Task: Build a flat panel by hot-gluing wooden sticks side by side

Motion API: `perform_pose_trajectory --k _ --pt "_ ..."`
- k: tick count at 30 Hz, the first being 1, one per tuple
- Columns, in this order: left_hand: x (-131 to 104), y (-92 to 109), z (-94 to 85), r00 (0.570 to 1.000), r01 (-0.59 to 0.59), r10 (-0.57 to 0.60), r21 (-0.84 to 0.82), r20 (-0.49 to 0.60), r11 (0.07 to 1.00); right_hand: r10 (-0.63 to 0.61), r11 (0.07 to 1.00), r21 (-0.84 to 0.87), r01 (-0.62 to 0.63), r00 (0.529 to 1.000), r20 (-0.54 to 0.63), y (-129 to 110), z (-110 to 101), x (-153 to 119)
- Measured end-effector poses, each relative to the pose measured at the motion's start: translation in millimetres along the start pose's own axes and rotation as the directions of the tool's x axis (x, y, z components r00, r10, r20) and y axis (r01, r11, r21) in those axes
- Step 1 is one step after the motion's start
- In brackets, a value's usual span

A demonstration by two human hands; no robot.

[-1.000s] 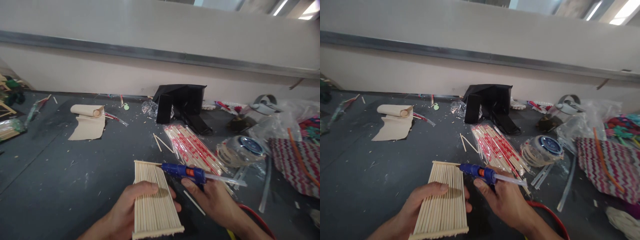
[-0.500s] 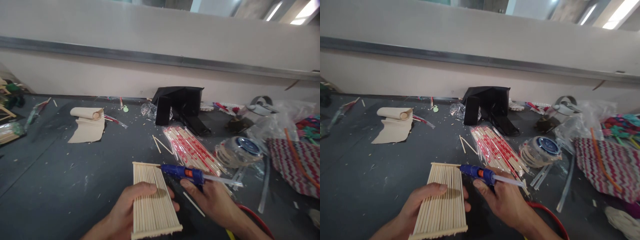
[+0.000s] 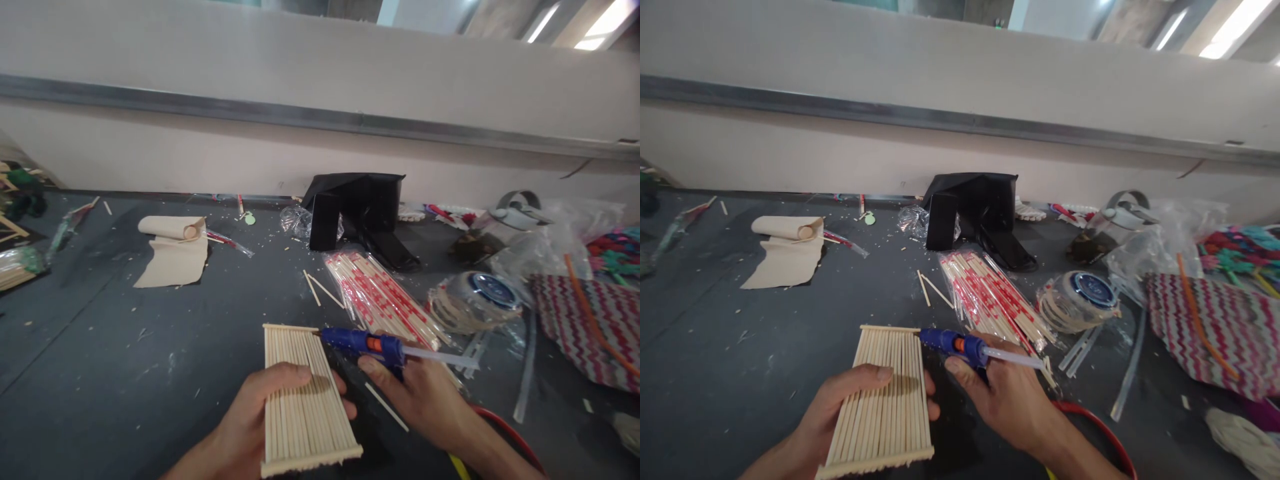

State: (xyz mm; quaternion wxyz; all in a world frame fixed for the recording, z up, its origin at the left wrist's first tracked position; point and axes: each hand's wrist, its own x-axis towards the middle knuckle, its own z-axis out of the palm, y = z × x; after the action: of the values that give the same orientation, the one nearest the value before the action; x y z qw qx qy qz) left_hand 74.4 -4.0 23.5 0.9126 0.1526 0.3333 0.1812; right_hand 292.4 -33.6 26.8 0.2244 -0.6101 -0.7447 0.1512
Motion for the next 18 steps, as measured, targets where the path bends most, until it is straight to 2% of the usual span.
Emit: perform_pose_trajectory --k 14,18 --pt "0.9 -0.6 -1.6 1.0 -0.015 0.015 0.002 -0.022 1.0 0.003 1.0 0.029 -0.003 1.0 0.003 1.7 2.3 1.1" --pt "1.2 0.1 -1.2 0.999 0.012 -0.012 -0.002 -0.037 1.0 0.013 0.991 0.13 -0.016 0.999 0.031 1.6 1.4 1.4"
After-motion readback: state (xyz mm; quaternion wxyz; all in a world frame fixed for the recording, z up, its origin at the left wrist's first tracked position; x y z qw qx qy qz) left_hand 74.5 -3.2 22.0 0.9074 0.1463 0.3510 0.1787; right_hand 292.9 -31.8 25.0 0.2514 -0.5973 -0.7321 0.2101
